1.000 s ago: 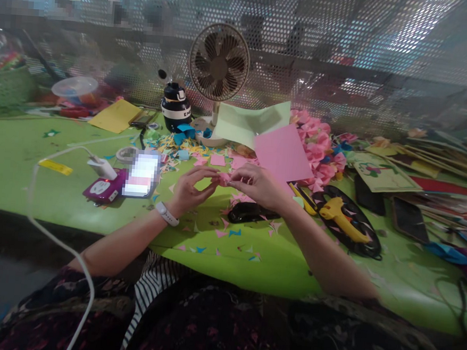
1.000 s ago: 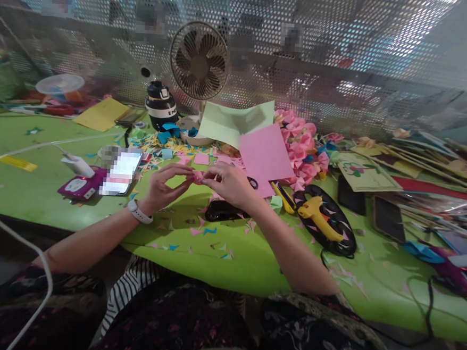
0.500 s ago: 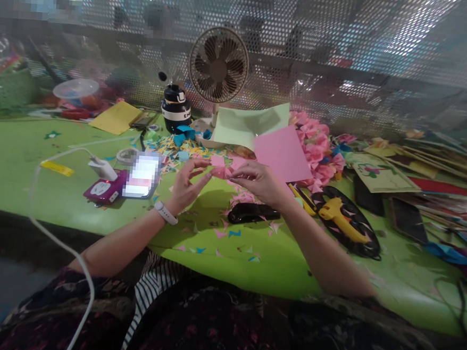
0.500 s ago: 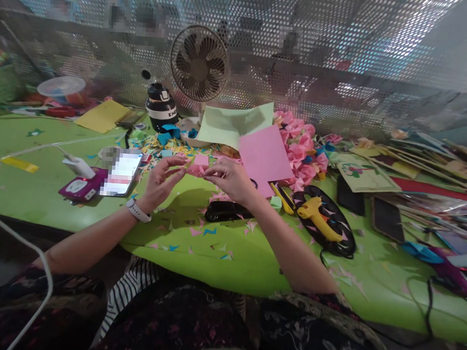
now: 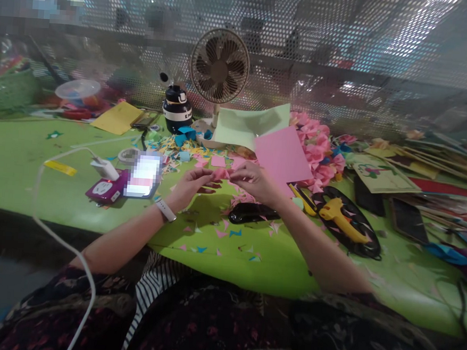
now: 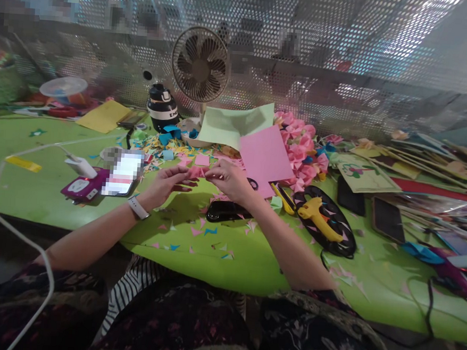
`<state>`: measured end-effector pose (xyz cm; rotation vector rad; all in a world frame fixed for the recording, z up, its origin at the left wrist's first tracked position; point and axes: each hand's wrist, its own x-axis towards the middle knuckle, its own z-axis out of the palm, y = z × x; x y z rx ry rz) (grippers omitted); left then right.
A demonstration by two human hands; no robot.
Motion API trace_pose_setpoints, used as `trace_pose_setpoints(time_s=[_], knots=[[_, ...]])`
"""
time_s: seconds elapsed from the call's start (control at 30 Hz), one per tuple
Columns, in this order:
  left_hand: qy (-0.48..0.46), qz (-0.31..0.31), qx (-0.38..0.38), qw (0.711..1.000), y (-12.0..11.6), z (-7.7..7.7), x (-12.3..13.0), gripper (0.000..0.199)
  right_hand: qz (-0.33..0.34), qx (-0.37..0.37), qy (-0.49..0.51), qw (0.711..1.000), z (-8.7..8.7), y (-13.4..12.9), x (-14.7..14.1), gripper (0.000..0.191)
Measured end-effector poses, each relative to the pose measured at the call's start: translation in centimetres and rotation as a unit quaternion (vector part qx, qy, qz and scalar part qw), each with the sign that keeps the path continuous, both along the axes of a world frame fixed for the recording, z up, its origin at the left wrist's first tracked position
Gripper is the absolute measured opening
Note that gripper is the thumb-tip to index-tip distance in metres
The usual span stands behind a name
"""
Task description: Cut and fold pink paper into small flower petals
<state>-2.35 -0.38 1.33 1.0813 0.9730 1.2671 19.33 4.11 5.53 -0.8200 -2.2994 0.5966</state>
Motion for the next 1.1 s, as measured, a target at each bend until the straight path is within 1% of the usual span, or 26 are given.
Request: trace_pose_setpoints(time_s=[0.07, 0.17, 0.27, 0.37, 0.43, 0.53, 0.6, 0.67, 0.8, 0.93, 1.1], knots=[[0.017, 0.008, 0.012, 1.000, 0.1, -0.2, 0.0, 0.023, -0.004, 0.005, -0.001, 1.000, 0.0, -0.1, -0.1, 0.015], [0.039, 0.031, 0.029, 0.998, 0.3, -0.5, -0.1, 0.024, -0.019, -0.019, 0.014, 1.000, 0.4, -0.3, -0.2, 0.018], [0.050, 0.057, 0.054, 0.996, 0.3, -0.8, -0.1, 0.027, -0.070, -0.052, 0.049, 0.995, 0.8, -0.5, -0.3, 0.015], [0.066, 0.069, 0.093, 0.991, 0.1, -0.9, 0.1, 0.030, -0.107, -0.079, 0.051, 0.990, 0.7, -0.6, -0.6, 0.021], [0.087, 0.067, 0.121, 0.987, -0.1, -0.9, 0.3, 0.031, -0.108, -0.090, 0.019, 0.990, 0.3, -0.6, -0.8, 0.023], [0.110, 0.060, 0.148, 0.981, -0.4, -0.7, 0.4, 0.034, -0.086, -0.084, -0.017, 0.993, -0.5, -0.5, -1.2, 0.015], [0.111, 0.057, 0.140, 0.982, -0.4, -0.6, 0.4, 0.038, -0.065, -0.084, -0.007, 0.994, -0.8, -0.6, -1.3, 0.018], [0.114, 0.043, 0.115, 0.986, -0.4, -0.5, 0.4, 0.040, -0.052, -0.089, 0.006, 0.995, -0.8, -0.6, -1.3, 0.019], [0.131, 0.007, 0.091, 0.987, -0.5, -0.4, 0.4, 0.038, -0.059, -0.083, -0.016, 0.995, -0.5, -0.9, -1.4, 0.018], [0.126, 0.013, 0.092, 0.988, -0.6, -0.4, 0.5, 0.038, -0.062, -0.080, -0.027, 0.994, -0.5, -1.0, -1.5, 0.017], [0.108, 0.018, 0.074, 0.991, -0.7, 0.0, 0.5, 0.038, -0.061, -0.113, -0.009, 0.992, -0.9, -0.8, -1.5, 0.018]])
